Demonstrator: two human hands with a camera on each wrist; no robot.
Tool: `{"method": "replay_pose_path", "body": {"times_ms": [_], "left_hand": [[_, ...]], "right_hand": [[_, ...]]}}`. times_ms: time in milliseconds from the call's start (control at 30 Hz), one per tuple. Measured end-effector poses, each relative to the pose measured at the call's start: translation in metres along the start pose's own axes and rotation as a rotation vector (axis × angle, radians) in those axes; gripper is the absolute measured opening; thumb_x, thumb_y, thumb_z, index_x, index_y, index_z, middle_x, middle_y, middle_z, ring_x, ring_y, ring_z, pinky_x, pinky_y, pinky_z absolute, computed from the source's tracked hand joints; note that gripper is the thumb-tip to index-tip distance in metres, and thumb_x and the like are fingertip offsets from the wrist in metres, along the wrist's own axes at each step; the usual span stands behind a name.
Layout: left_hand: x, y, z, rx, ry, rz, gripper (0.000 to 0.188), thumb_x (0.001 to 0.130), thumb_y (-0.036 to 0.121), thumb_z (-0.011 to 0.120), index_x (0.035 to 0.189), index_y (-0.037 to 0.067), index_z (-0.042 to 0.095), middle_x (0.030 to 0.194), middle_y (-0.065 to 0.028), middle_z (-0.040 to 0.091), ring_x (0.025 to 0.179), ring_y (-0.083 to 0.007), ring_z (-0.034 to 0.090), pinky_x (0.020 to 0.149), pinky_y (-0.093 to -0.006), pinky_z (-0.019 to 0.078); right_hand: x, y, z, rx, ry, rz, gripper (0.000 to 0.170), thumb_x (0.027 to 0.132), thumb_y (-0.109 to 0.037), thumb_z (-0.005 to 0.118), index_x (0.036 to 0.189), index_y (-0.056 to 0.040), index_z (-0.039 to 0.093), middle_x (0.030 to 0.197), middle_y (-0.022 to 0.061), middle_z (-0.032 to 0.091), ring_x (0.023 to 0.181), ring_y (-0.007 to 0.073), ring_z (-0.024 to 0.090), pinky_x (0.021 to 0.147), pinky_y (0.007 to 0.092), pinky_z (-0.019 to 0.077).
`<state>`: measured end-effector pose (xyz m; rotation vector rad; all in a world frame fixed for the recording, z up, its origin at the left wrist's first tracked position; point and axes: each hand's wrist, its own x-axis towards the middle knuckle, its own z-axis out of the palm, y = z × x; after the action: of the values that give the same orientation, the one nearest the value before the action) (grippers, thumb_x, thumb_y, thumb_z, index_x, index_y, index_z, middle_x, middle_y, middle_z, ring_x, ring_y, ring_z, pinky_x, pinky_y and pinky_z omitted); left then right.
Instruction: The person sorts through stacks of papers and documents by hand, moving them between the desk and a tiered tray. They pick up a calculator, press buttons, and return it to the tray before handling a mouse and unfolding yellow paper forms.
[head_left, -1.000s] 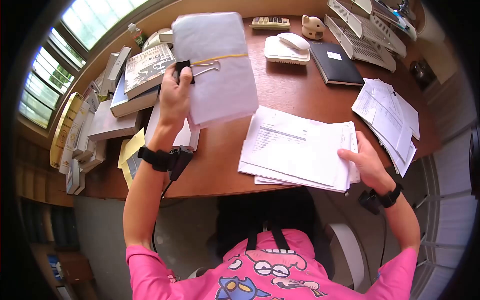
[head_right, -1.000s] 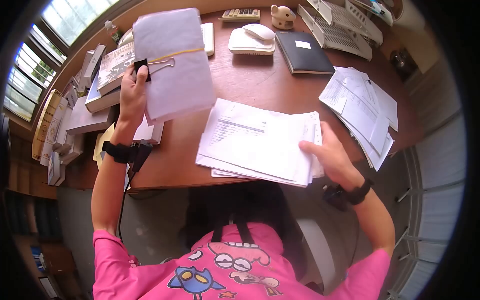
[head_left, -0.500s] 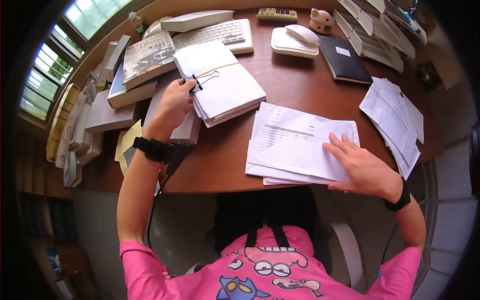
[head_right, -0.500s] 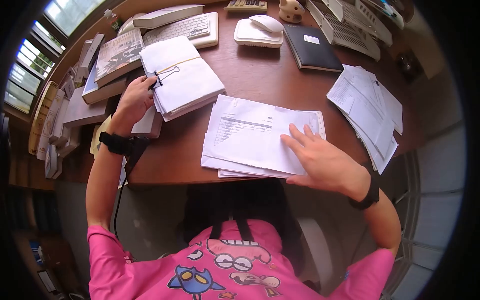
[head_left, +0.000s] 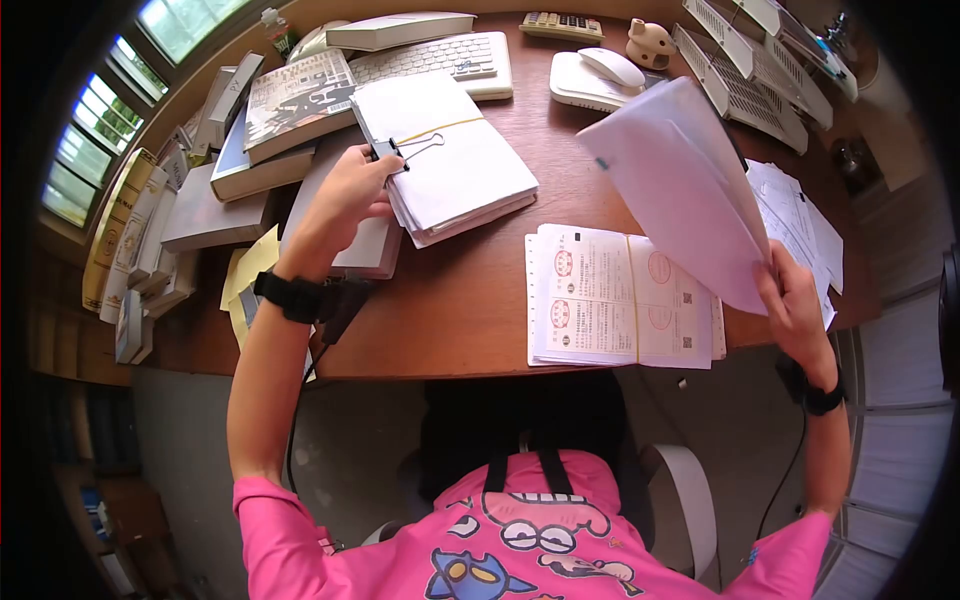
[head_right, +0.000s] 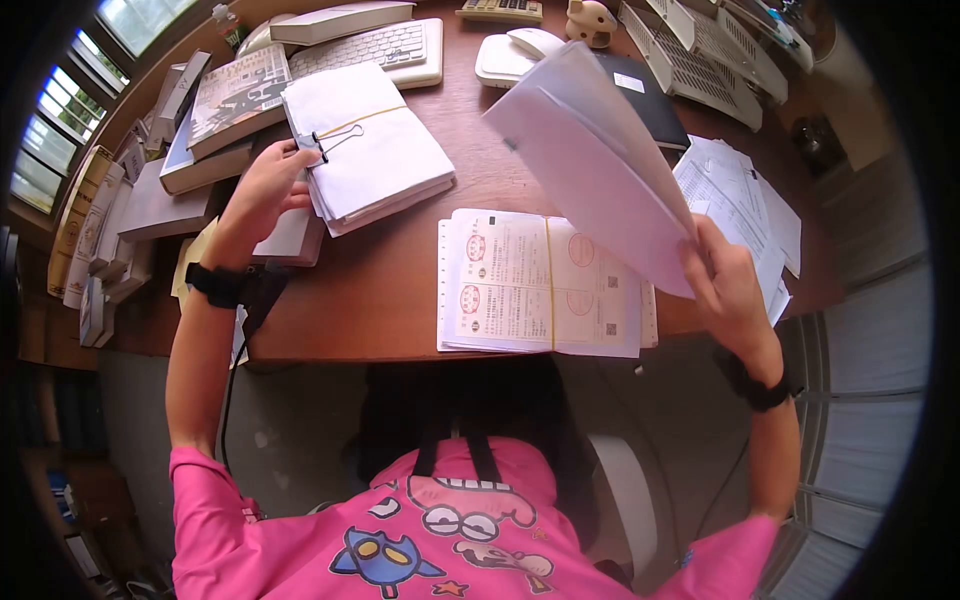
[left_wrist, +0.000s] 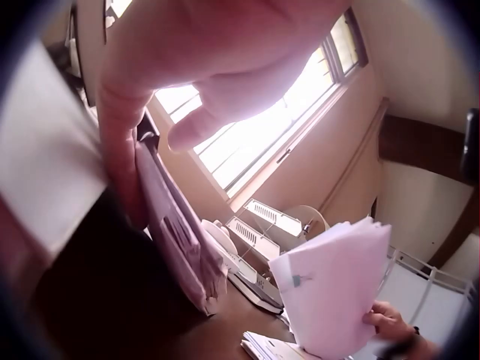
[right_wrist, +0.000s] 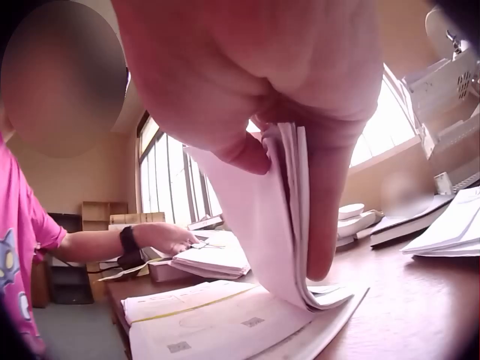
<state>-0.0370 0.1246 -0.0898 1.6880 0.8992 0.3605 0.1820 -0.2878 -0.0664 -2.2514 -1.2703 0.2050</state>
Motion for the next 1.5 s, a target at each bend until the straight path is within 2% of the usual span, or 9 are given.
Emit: {"method": "replay_pose_path", "body": {"times_ms": [100,167,300,567,633,800,1033,1200,1500], "left_hand": [[-0.025,0.015,0.003,0.304,0.114,0.088,0.054,0.089,0.025,0.06,0.128,-0.008,0.044,0.109,-0.019,0.059,0.08,-0.0178,0.066,0.069,-0.0323,0.0547],[-0.035,0.005,0.003,1.031,0.459,0.701,0.058,0.088,0.027,0.063,0.132,-0.005,0.043,0.121,-0.0258,0.052,0.091,-0.0339,0.064,0.082,-0.0386,0.0515],[-0.076,0.037,0.051,0.659,-0.019,0.912,0.066,0.083,0.024,0.071,0.14,0.009,0.041,0.134,-0.0173,0.046,0.118,-0.0344,0.05,0.099,-0.0406,0.043],[-0.081,0.045,0.095,0.737,-0.284,1.143,0.1,0.053,0.018,0.087,0.14,0.014,0.04,0.144,-0.011,0.037,0.131,-0.032,0.038,0.108,-0.0444,0.0358],[-0.082,0.053,0.094,0.716,-0.6,0.992,0.091,0.052,0.015,0.087,0.134,0.013,0.048,0.136,-0.01,0.049,0.129,-0.03,0.043,0.107,-0.0436,0.0354],[-0.076,0.044,0.099,0.656,-0.404,1.106,0.024,0.076,-0.004,0.064,0.097,0.006,0.071,0.093,-0.0094,0.072,0.083,-0.0248,0.07,0.076,-0.0303,0.0544],[-0.054,0.052,0.08,0.457,-0.226,0.956,0.021,0.084,-0.005,0.06,0.103,0.001,0.066,0.082,-0.0143,0.068,0.072,-0.0228,0.069,0.067,-0.0298,0.0518],[-0.053,0.039,0.077,0.331,-0.343,0.828,0.016,0.091,0.004,0.056,0.105,0.0,0.064,0.081,-0.0142,0.067,0.068,-0.0214,0.064,0.066,-0.0287,0.0499],[-0.07,0.04,0.065,0.26,-0.496,0.689,0.023,0.097,0.015,0.052,0.113,0.003,0.064,0.094,-0.0112,0.07,0.082,-0.0212,0.066,0.074,-0.0285,0.0496]], "right_hand": [[-0.011,-0.013,0.01,-0.002,0.026,-0.04,0.024,0.093,-0.006,0.05,0.116,-0.0007,0.054,0.077,0.0215,0.06,0.064,0.0369,0.059,0.061,0.0331,0.0455],[-0.015,-0.015,0.02,-0.036,0.072,-0.097,0.025,0.091,-0.004,0.053,0.116,-0.0014,0.056,0.085,0.0219,0.063,0.072,0.0387,0.063,0.063,0.035,0.0483],[-0.015,-0.027,0.029,-0.053,0.034,-0.243,0.032,0.086,0.004,0.055,0.117,-0.0041,0.058,0.097,0.019,0.066,0.081,0.0375,0.065,0.067,0.0383,0.0531],[-0.029,-0.023,0.034,-0.169,0.098,-0.312,0.045,0.075,0.005,0.055,0.117,-0.0106,0.058,0.107,0.0121,0.066,0.081,0.0295,0.068,0.062,0.0353,0.0548],[-0.032,-0.021,0.035,-0.139,0.111,-0.309,0.044,0.076,0.005,0.055,0.116,-0.0114,0.058,0.106,0.0104,0.067,0.08,0.0292,0.068,0.061,0.0351,0.0544],[-0.039,-0.016,0.042,-0.093,0.153,-0.244,0.048,0.075,0.004,0.06,0.12,-0.011,0.055,0.109,0.0104,0.065,0.081,0.0307,0.067,0.062,0.0358,0.0548],[-0.045,-0.016,0.056,0.012,0.351,-0.095,0.053,0.081,0.0,0.066,0.129,-0.0098,0.046,0.1,0.0161,0.066,0.086,0.0335,0.067,0.068,0.0389,0.0551],[-0.049,-0.017,0.062,0.097,0.308,-0.038,0.023,0.077,-0.002,0.068,0.099,-0.0038,0.064,0.097,0.0135,0.068,0.081,0.0316,0.066,0.07,0.0348,0.0526],[-0.043,-0.023,0.051,-0.083,0.093,-0.251,0.026,0.062,0.002,0.068,0.087,-0.0035,0.062,0.115,0.0095,0.064,0.095,0.0302,0.061,0.08,0.039,0.0495]]}}
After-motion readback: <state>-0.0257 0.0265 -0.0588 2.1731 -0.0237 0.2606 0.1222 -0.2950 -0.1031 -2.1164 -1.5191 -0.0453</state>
